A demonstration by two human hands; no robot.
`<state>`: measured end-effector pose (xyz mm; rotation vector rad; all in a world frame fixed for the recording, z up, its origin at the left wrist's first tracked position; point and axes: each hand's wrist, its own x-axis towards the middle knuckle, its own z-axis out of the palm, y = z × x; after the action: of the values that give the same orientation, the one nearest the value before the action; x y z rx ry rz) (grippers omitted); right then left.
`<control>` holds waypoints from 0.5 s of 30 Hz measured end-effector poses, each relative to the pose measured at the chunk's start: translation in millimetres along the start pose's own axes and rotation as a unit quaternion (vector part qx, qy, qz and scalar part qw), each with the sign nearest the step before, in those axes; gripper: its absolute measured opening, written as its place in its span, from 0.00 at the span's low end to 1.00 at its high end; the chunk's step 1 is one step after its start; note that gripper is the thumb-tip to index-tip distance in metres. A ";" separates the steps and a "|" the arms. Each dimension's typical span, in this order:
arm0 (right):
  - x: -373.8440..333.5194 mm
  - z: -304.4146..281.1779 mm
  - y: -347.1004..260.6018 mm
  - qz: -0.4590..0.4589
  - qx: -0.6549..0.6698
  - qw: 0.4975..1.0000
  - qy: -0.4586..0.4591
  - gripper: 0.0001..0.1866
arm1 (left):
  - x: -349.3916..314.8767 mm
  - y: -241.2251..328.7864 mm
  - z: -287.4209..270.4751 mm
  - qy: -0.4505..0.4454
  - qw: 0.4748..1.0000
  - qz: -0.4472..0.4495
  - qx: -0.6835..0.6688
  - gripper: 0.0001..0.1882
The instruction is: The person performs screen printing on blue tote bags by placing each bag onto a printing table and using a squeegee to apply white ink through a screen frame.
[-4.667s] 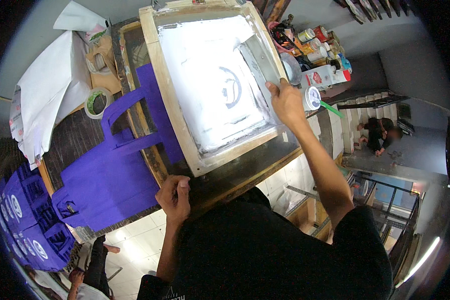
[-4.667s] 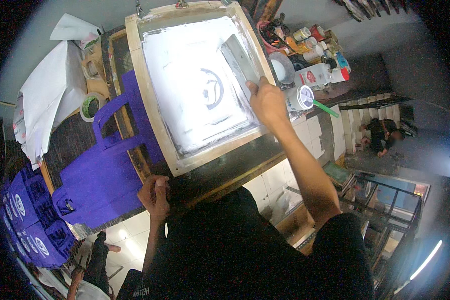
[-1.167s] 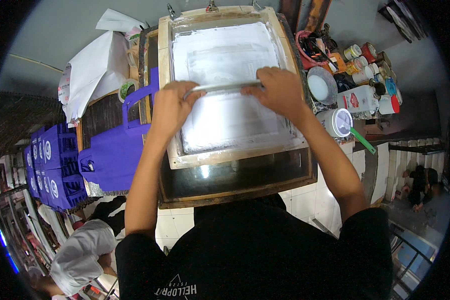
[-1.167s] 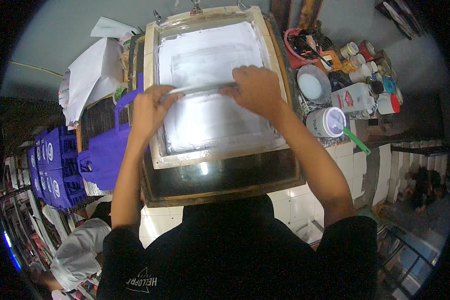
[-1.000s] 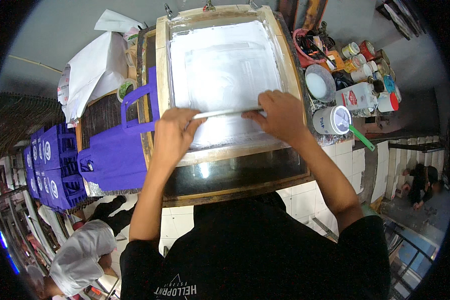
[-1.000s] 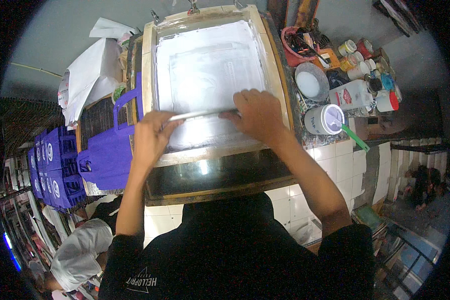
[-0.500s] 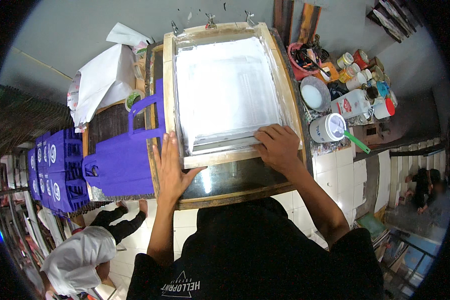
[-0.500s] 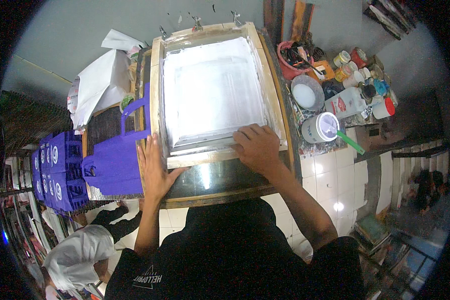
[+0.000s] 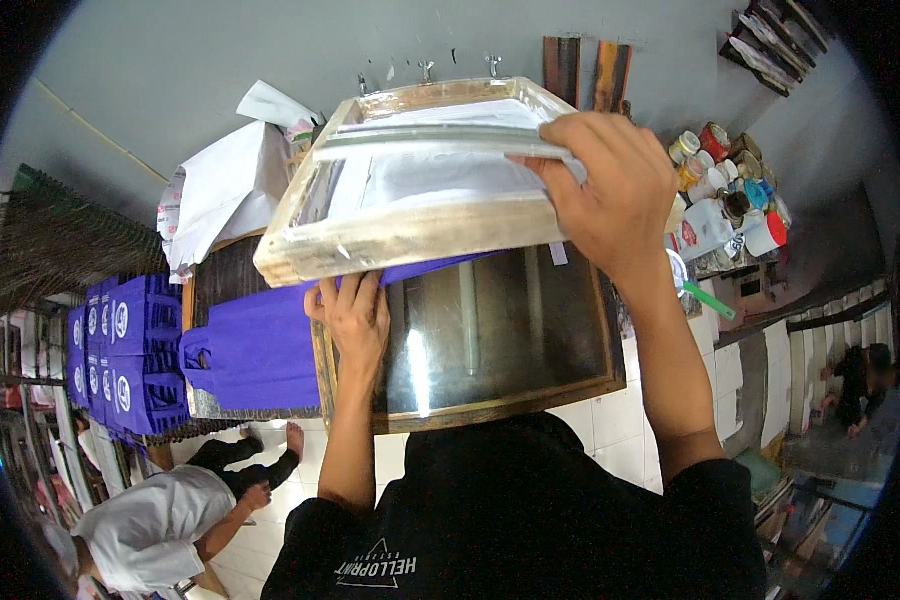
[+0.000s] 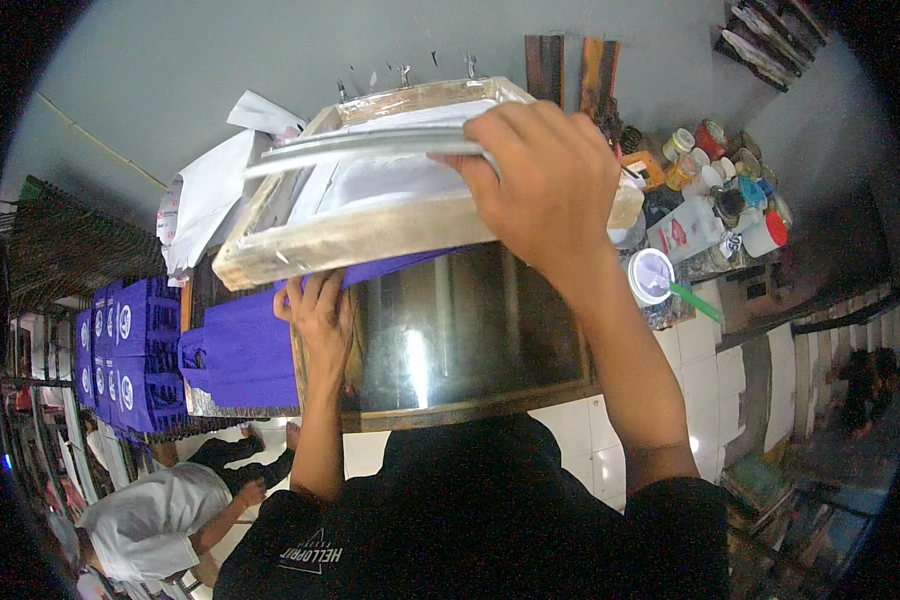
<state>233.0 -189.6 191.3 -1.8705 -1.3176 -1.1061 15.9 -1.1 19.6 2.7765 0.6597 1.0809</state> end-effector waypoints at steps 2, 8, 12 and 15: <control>14.3 -0.7 5.3 0.010 -0.006 1.000 -0.007 0.14 | -5.9 -1.7 -3.1 0.002 0.999 0.033 0.000 0.16; 51.6 -4.2 17.7 0.067 -0.041 0.996 -0.048 0.16 | -28.2 -7.0 -22.7 -0.092 0.995 -0.026 -0.007 0.25; 115.0 -18.5 5.7 0.251 0.009 0.947 -0.202 0.22 | -15.5 -46.1 7.7 -0.094 0.977 -0.190 0.011 0.40; 123.8 -14.6 13.5 0.197 0.011 0.971 -0.136 0.23 | 3.2 -66.7 20.7 -0.158 0.943 -0.290 0.042 0.48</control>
<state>261.6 -150.4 306.8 -2.2021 -1.0219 -0.6454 7.6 61.9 -9.5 2.4595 1.3718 0.4856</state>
